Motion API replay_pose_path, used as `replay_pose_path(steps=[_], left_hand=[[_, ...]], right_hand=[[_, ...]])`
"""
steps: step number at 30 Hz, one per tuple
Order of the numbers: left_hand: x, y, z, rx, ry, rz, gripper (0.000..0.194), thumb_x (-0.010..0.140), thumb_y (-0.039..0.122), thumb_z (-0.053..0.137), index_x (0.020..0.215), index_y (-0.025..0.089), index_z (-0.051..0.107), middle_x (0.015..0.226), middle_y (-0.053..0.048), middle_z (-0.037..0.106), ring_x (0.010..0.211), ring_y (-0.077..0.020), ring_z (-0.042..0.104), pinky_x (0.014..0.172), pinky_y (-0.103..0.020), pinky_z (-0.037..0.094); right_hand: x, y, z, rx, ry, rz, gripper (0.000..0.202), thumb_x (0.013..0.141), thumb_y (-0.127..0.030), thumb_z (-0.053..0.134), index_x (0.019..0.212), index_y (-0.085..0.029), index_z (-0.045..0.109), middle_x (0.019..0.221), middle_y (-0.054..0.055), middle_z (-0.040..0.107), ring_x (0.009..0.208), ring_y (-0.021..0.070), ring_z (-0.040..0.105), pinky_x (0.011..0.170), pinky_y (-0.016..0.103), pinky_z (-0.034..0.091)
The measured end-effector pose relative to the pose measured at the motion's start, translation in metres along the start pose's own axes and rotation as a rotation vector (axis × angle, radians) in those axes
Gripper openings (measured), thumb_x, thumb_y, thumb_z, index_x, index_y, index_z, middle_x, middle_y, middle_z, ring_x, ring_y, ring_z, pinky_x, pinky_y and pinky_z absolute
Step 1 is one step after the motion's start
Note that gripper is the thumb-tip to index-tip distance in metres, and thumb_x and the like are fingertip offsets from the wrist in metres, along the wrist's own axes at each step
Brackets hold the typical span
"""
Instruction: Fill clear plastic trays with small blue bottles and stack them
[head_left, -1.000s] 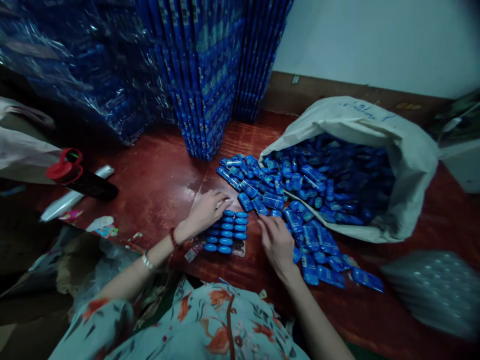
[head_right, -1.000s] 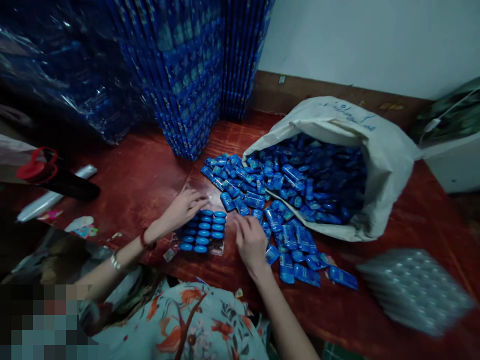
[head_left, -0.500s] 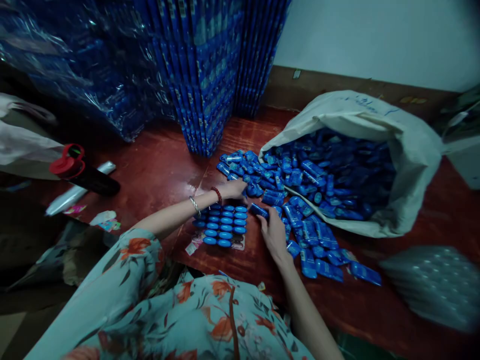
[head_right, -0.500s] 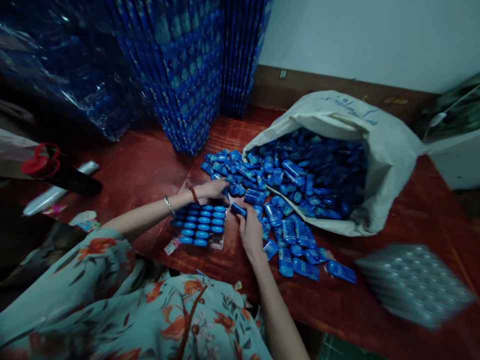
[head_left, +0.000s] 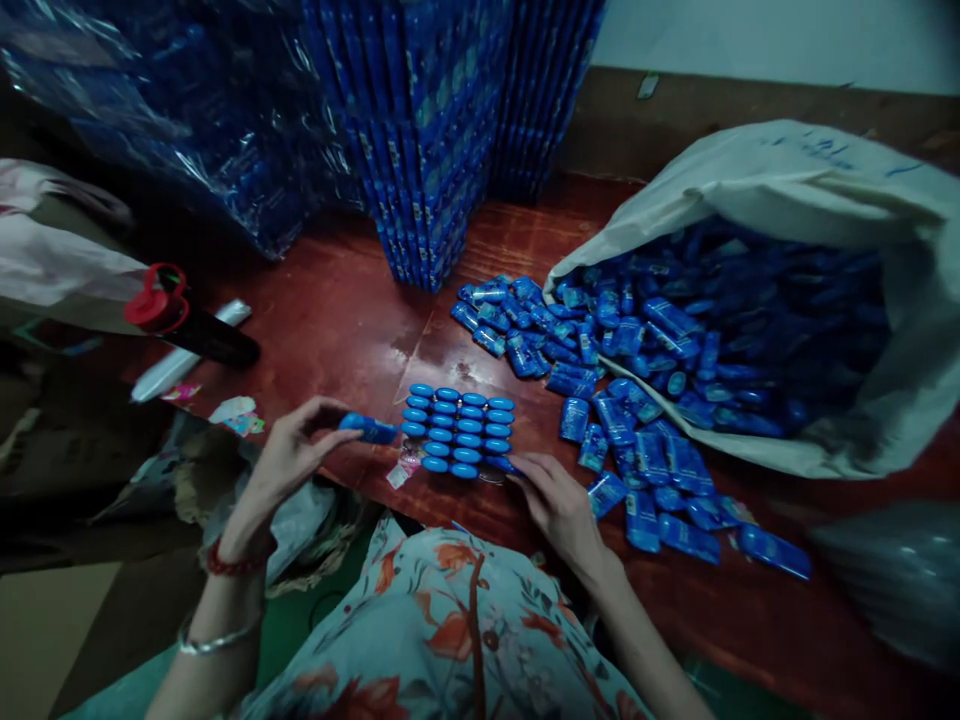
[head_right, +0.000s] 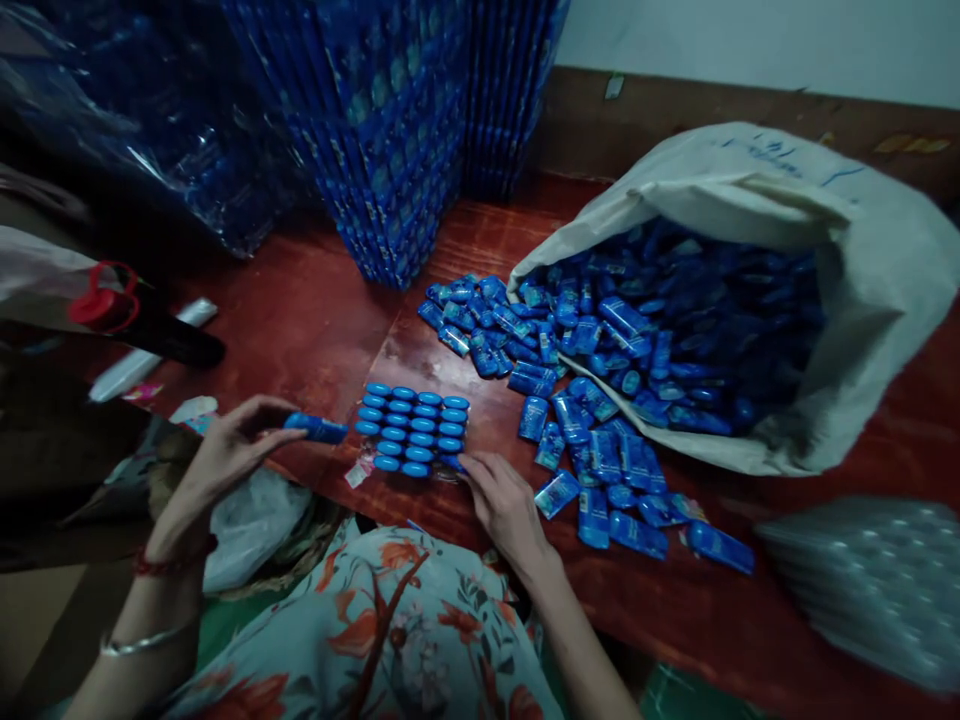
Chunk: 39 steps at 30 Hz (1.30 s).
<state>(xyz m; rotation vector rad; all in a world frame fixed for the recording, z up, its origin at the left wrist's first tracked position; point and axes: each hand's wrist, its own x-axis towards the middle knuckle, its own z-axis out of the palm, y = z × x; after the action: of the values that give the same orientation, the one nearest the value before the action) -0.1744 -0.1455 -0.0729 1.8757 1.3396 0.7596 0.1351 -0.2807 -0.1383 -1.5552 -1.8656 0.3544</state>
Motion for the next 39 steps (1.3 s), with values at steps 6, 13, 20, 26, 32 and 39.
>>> replay_pose_path(steps=[6, 13, 20, 26, 32, 39], left_hand=[[-0.041, -0.008, 0.044, 0.028, 0.122, 0.087, 0.017, 0.083, 0.031, 0.06, 0.09, 0.016, 0.063, 0.085, -0.004, 0.065, 0.079, -0.0157, 0.061, 0.072, -0.029, 0.051], [-0.049, -0.026, 0.079, 0.172, 0.042, 0.337, 0.027, 0.09, 0.012, 0.042, 0.11, 0.021, 0.059, 0.099, -0.007, 0.06, 0.091, -0.0154, 0.059, 0.077, -0.029, 0.051], [-0.051, -0.025, 0.066, 0.372, -0.108, 0.562, 0.041, 0.091, 0.012, 0.039, 0.13, 0.024, 0.042, 0.1, -0.008, 0.057, 0.083, -0.0153, 0.052, 0.07, -0.027, 0.05], [-0.042, -0.008, 0.068, 0.471, -0.198, 0.555, 0.035, 0.09, 0.012, 0.037, 0.121, 0.02, 0.051, 0.093, -0.008, 0.057, 0.083, -0.0182, 0.05, 0.07, -0.03, 0.05], [-0.042, -0.028, 0.081, 0.446, -0.034, 0.557, 0.04, 0.089, 0.01, 0.04, 0.125, 0.025, 0.05, 0.099, -0.009, 0.058, 0.088, -0.019, 0.051, 0.074, -0.032, 0.05], [-0.028, -0.032, 0.095, 0.382, 0.204, 0.573, 0.027, 0.085, 0.016, 0.054, 0.108, 0.026, 0.063, 0.112, -0.009, 0.052, 0.1, -0.0227, 0.05, 0.082, -0.039, 0.046]], right_hand=[[0.029, -0.006, -0.006, -0.438, -0.256, -0.266, 0.033, 0.087, -0.005, 0.035, 0.104, -0.016, 0.062, 0.085, 0.009, 0.063, 0.075, 0.018, 0.056, 0.067, 0.031, 0.039], [0.048, -0.012, -0.009, -0.531, -0.404, -0.298, 0.029, 0.087, -0.005, 0.037, 0.096, -0.017, 0.062, 0.081, 0.007, 0.062, 0.072, 0.017, 0.055, 0.069, 0.031, 0.036], [0.028, 0.006, -0.002, -0.336, -0.188, -0.224, 0.028, 0.092, -0.013, 0.036, 0.112, -0.014, 0.056, 0.093, 0.01, 0.062, 0.084, 0.0194, 0.057, 0.073, 0.031, 0.045], [0.033, -0.009, 0.002, -0.407, -0.235, -0.326, 0.027, 0.089, -0.008, 0.039, 0.105, -0.015, 0.06, 0.088, 0.01, 0.062, 0.078, 0.0183, 0.055, 0.07, 0.031, 0.044], [0.05, -0.032, 0.01, -0.552, -0.381, -0.23, 0.02, 0.085, -0.007, 0.047, 0.095, -0.016, 0.061, 0.082, 0.008, 0.061, 0.076, 0.0199, 0.055, 0.064, 0.031, 0.044], [0.027, -0.005, 0.006, -0.294, 0.075, 0.008, 0.031, 0.092, -0.024, 0.046, 0.121, -0.018, 0.054, 0.112, 0.011, 0.06, 0.095, 0.0179, 0.059, 0.078, 0.029, 0.048]])
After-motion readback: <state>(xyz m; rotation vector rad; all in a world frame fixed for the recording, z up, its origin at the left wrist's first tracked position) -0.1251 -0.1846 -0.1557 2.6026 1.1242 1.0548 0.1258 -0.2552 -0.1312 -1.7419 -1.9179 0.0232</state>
